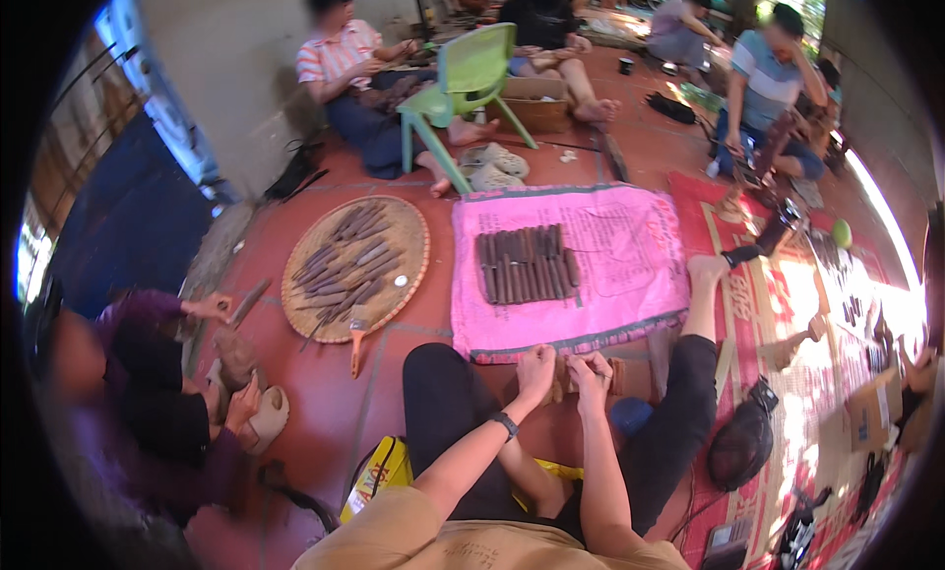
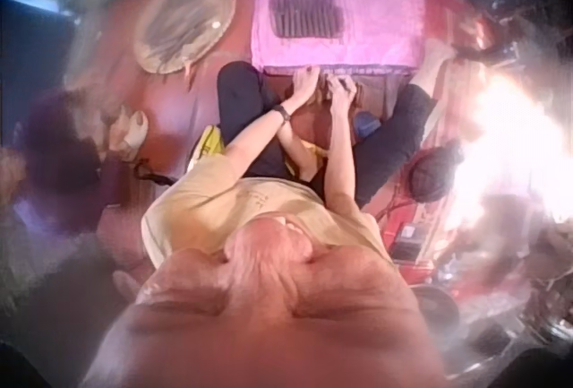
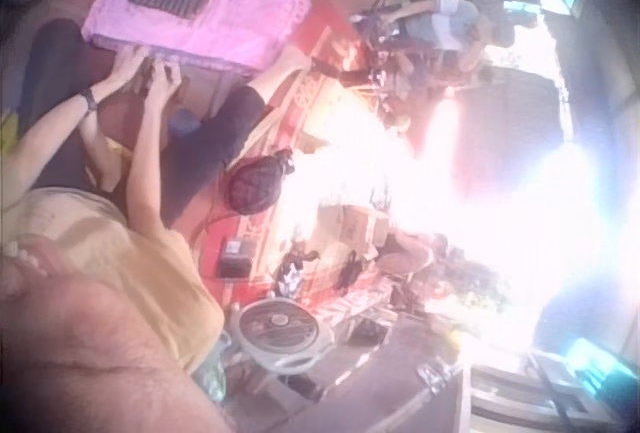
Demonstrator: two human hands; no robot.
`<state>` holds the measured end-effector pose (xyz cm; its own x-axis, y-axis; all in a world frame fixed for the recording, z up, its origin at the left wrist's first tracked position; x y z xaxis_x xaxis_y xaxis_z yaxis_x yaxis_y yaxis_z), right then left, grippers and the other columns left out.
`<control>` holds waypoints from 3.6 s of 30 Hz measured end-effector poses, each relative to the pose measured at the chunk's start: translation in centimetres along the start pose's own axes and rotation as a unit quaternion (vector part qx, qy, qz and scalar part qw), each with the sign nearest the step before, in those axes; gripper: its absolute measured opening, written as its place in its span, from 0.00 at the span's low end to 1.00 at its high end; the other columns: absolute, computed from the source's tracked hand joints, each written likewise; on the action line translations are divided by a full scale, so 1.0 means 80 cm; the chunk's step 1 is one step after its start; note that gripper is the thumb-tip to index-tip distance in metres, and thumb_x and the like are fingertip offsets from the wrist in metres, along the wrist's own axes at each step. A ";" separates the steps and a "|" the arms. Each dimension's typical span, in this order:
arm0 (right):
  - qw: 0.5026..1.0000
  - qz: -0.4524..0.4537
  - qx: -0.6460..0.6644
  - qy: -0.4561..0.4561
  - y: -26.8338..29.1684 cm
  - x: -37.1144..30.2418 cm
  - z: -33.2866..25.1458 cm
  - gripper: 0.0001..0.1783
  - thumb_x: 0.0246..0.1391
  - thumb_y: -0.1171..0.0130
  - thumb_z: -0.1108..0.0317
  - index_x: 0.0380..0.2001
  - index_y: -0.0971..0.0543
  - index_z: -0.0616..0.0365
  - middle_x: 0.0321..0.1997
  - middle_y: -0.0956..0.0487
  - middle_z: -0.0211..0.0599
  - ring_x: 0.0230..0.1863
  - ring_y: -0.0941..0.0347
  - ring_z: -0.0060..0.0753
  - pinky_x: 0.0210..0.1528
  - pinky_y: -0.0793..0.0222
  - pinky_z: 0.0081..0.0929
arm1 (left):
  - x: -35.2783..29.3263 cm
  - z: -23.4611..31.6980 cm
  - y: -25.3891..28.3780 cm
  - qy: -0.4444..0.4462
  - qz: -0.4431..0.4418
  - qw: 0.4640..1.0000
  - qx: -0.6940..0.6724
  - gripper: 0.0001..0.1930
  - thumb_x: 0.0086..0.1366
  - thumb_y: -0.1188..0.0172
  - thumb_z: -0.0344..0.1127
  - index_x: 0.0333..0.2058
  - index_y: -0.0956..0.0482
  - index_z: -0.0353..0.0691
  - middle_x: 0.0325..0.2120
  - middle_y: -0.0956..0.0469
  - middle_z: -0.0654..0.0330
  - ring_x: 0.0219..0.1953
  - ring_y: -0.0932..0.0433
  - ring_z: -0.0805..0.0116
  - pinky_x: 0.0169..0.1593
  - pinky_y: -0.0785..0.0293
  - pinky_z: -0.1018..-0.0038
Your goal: The person sits on the floor and uses a small carving knife to shape a piece of wood. They hold the wood in their left hand and carefully carve it with their right hand, occasionally adjusting their grip. Other people are visible in the background performing similar tasks.
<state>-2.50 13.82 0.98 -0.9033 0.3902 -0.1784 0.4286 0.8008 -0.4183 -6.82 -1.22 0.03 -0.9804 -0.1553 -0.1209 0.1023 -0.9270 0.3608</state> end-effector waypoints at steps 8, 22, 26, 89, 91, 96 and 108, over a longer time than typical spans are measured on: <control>0.999 -0.027 0.017 -0.016 0.020 -0.005 0.020 0.12 0.50 0.40 0.77 0.21 0.31 0.50 0.26 0.27 0.24 0.31 0.30 0.17 0.36 0.31 0.17 | -0.001 -0.013 -0.001 -0.026 0.034 0.999 -0.021 0.19 0.64 0.53 0.46 0.30 0.20 0.36 0.28 0.21 0.41 0.35 0.21 0.41 0.38 0.27 0.52; 0.993 -0.035 -0.113 0.010 0.025 0.007 0.025 0.05 0.55 0.44 0.76 0.29 0.29 0.56 0.39 0.22 0.37 0.46 0.24 0.31 0.54 0.30 0.28 | -0.015 0.000 0.013 0.072 -0.017 0.995 -0.060 0.19 0.61 0.51 0.46 0.34 0.22 0.33 0.29 0.20 0.43 0.36 0.21 0.41 0.41 0.27 0.51; 0.996 -0.052 -0.074 -0.024 0.034 0.009 0.044 0.04 0.54 0.42 0.76 0.31 0.26 0.56 0.38 0.22 0.36 0.41 0.24 0.27 0.49 0.27 0.25 | -0.010 -0.004 0.020 0.058 -0.015 0.998 -0.031 0.17 0.62 0.48 0.46 0.33 0.21 0.36 0.29 0.20 0.47 0.35 0.20 0.47 0.39 0.26 0.56; 0.988 -0.061 -0.141 0.028 0.006 0.017 0.002 0.04 0.58 0.46 0.77 0.34 0.24 0.68 0.42 0.22 0.47 0.48 0.24 0.37 0.53 0.25 0.27 | 0.011 -0.014 -0.028 0.015 0.019 0.994 -0.104 0.15 0.51 0.41 0.37 0.34 0.21 0.31 0.38 0.26 0.45 0.45 0.27 0.49 0.46 0.30 0.55; 0.986 -0.059 -0.152 0.027 0.003 0.015 0.002 0.04 0.58 0.46 0.77 0.33 0.25 0.67 0.41 0.22 0.46 0.47 0.24 0.37 0.52 0.25 0.27 | 0.009 -0.018 -0.031 0.034 0.025 0.992 -0.120 0.15 0.50 0.39 0.36 0.34 0.21 0.31 0.38 0.26 0.45 0.44 0.27 0.49 0.46 0.30 0.55; 0.983 -0.050 -0.173 0.037 0.006 0.012 -0.003 0.03 0.58 0.45 0.77 0.32 0.25 0.66 0.41 0.22 0.45 0.47 0.24 0.37 0.52 0.24 0.27 | 0.003 -0.018 -0.031 0.039 0.031 0.991 -0.128 0.16 0.49 0.39 0.36 0.35 0.22 0.31 0.39 0.26 0.44 0.45 0.27 0.49 0.47 0.30 0.55; 0.977 -0.050 -0.201 0.049 -0.003 0.005 -0.006 0.02 0.58 0.45 0.77 0.30 0.26 0.64 0.38 0.22 0.43 0.46 0.23 0.37 0.50 0.23 0.27 | -0.012 -0.019 -0.003 0.024 0.065 0.980 -0.186 0.22 0.63 0.46 0.48 0.30 0.24 0.29 0.33 0.25 0.44 0.40 0.27 0.47 0.47 0.34 0.53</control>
<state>-2.98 14.02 1.46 -0.9434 0.3264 -0.0593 0.3291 0.9434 -0.0422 -5.63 -1.32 -1.33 -0.9472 -0.2873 -0.1425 0.2881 -0.9575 0.0152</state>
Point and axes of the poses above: each hand's wrist, its own x-axis towards the middle knuckle, its own y-axis out of the back of the hand, z = x × y, the point moved 8 cm from there along x, towards the middle knuckle
